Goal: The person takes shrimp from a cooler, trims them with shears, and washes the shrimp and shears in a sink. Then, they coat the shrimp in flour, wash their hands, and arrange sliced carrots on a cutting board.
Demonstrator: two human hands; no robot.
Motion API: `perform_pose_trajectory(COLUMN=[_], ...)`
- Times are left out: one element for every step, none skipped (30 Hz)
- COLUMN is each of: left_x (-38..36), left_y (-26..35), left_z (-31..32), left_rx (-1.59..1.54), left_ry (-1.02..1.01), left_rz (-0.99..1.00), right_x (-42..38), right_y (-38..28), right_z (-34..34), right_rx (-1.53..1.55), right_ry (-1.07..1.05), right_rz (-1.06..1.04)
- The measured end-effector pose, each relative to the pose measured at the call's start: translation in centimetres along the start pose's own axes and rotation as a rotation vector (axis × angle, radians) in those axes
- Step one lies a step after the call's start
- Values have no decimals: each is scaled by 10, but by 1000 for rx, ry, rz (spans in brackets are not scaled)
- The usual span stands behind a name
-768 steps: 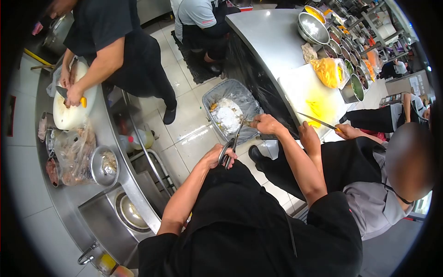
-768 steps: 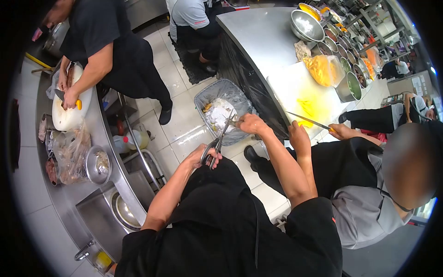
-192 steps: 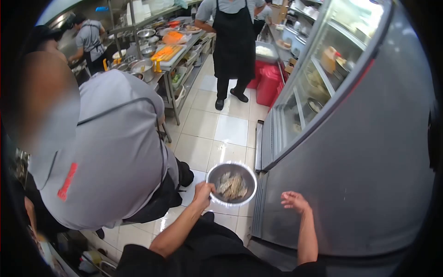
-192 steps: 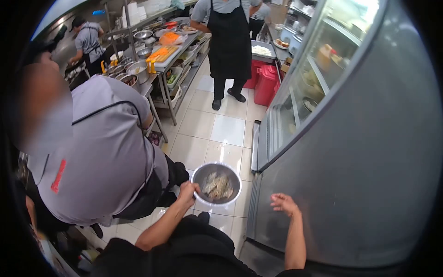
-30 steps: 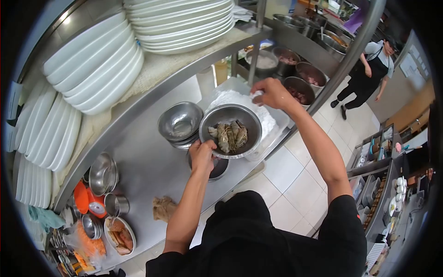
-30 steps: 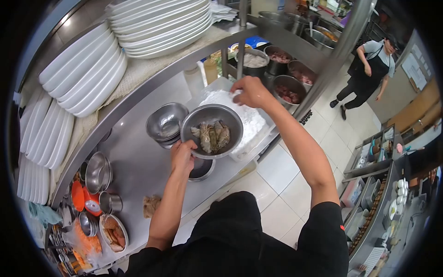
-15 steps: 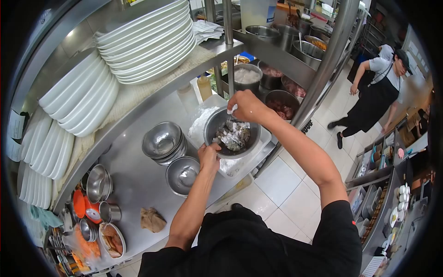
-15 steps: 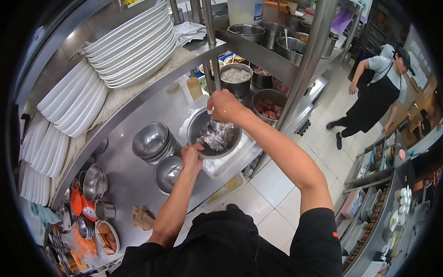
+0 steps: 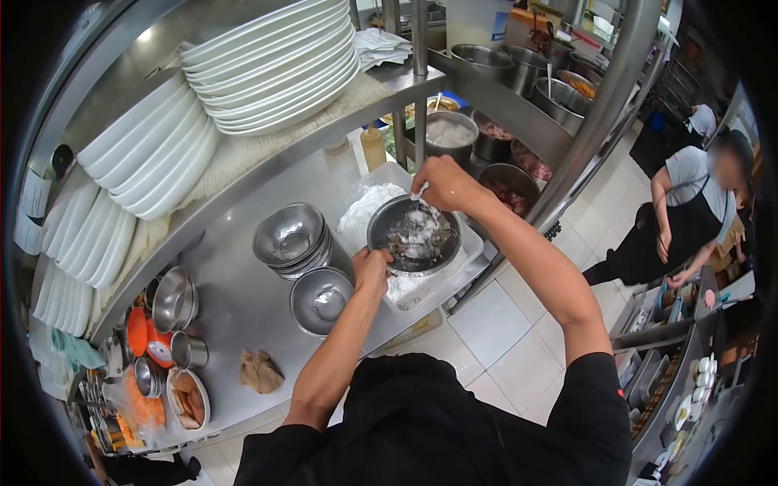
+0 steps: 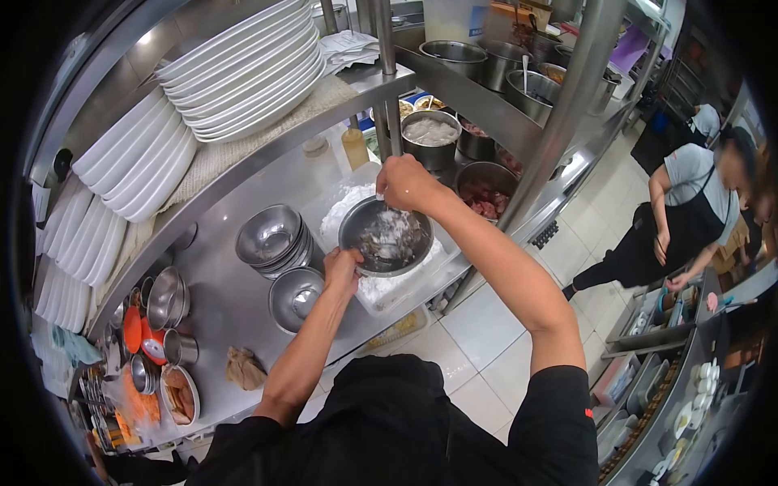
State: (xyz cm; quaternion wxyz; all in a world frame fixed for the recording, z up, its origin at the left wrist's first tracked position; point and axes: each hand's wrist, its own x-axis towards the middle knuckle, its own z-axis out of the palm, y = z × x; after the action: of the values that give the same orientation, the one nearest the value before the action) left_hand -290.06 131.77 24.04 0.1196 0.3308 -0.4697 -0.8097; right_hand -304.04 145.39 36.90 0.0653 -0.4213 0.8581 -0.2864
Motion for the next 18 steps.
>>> perform_pose_trajectory(left_x=[0,0,0,-1,-4,-5,2,13,12,11,15,15,14,12,11,10,10,10], left_y=[1,2,4,4,4,4,0,-7,-9,-12,-10,-7,-6,-6,-6,-6,-7,-7], left_z=[-1,-1,-1,1,2,3,2,-3,-6,-9,-8,-7,-5,-3,-1,0,0,1], left_rx=[-3,79,160,159,104,49,50,-18,-85,-86,-19,50,49,65,82,83,10,-64], left_ry=[6,-1,-9,-8,7,22,19,23,32,41,39,34,35,73,110,108,93,77], left_rz=[1,-22,-44,-42,-9,22,22,51,75,68,39,13,13,12,11,10,36,64], right_x=[0,0,1,2,2,1,0,-1,-3,-3,0,1,1,0,-1,-3,-4,-5], right_y=[0,1,2,4,6,5,6,5,3,1,-1,1,5,8,7,6,4,1], right_z=[1,2,3,3,2,1,-1,-3,-3,-3,-5,-3,1,4,5,5,5,3], right_rx=[-22,-44,-44,-38,-32,-32,-19,-4,1,12,17,14,1,-11,-11,-24,-37,-38], right_ry=[20,41,39,23,7,7,30,53,47,8,-26,-27,-12,3,3,37,69,69], right_rz=[-2,-2,-5,15,37,39,31,25,31,53,68,64,60,58,59,56,52,53])
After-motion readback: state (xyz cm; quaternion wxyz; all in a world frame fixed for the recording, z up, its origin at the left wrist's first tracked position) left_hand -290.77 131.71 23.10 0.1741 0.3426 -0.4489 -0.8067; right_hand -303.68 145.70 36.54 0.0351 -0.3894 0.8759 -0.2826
